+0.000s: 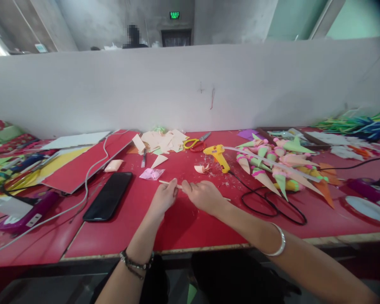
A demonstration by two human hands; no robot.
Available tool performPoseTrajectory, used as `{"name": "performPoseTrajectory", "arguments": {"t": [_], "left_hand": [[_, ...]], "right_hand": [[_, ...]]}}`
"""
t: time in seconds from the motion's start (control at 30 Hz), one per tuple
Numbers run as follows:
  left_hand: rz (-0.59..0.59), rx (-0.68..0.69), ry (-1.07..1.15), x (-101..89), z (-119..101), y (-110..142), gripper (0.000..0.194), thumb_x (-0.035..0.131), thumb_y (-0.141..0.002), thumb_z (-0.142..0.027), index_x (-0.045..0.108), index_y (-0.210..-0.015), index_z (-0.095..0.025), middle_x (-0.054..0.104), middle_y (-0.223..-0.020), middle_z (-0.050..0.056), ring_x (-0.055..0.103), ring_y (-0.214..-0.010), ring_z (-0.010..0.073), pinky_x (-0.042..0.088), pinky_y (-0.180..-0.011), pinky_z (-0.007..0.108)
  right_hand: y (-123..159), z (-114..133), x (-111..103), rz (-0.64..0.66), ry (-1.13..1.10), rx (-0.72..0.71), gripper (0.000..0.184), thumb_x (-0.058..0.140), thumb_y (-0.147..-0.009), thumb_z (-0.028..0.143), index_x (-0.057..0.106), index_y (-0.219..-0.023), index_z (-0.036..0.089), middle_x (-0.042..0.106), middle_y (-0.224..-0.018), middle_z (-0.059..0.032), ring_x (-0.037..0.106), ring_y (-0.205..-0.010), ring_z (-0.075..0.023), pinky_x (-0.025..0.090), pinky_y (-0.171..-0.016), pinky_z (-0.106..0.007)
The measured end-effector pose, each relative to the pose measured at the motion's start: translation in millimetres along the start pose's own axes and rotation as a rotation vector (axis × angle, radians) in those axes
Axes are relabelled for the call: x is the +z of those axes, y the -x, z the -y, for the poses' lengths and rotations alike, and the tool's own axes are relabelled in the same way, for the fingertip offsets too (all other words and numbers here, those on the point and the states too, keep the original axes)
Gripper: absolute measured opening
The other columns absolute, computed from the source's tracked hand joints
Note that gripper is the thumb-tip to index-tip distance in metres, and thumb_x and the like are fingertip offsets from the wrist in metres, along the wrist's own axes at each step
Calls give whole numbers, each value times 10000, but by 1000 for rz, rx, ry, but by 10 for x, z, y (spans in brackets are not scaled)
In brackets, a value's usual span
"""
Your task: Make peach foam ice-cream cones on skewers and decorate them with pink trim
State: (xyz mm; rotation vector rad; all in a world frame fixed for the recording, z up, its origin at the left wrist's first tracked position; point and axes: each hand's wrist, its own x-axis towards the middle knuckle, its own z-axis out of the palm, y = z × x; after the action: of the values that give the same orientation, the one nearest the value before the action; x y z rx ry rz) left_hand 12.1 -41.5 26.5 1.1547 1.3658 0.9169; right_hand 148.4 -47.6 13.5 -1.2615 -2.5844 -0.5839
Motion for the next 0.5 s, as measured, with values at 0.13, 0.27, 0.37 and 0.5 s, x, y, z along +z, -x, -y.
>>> {"name": "performPoseTrajectory", "arguments": {"t": [0.13, 0.27, 0.37, 0.5], "left_hand": [[21, 156, -135, -111, 18, -3, 446, 366, -796, -375, 327, -400, -175, 279, -280, -67, 259, -274, 42, 204, -351, 193], [-72, 398, -219, -308, -5, 11, 417, 372, -794, -385, 379, -437, -168, 362, -335, -53, 347, -321, 58, 269, -388, 193], [-189, 505, -262, -476, -31, 10, 336, 390, -792, -349, 431, -515, -162, 406, -407, -53, 371, -372, 59, 281, -412, 186], [-244, 546, -278, -619, -32, -18, 298, 395, -796, -325, 448, -554, -160, 429, -460, -46, 398, -418, 60, 300, -440, 179]], "right_hand": [[-50, 7, -7, 105, -184, 111, 395, 246, -900, 321, 378, -1237, 161, 647, -648, -65, 594, -544, -174, 305, -472, -238], [-46, -41, -68, 145, -515, 199, 486, 346, -860, 331, 270, -1311, 167, 638, -695, -54, 577, -599, -168, 333, -525, -237], [-69, -142, -120, 151, -764, 253, 477, 363, -849, 307, 278, -1301, 184, 592, -654, -15, 529, -580, -136, 330, -520, -221], [-265, -304, -99, 210, -894, 367, 448, 392, -824, 263, 341, -1259, 168, 569, -684, -16, 482, -552, -121, 342, -507, -225]]}}
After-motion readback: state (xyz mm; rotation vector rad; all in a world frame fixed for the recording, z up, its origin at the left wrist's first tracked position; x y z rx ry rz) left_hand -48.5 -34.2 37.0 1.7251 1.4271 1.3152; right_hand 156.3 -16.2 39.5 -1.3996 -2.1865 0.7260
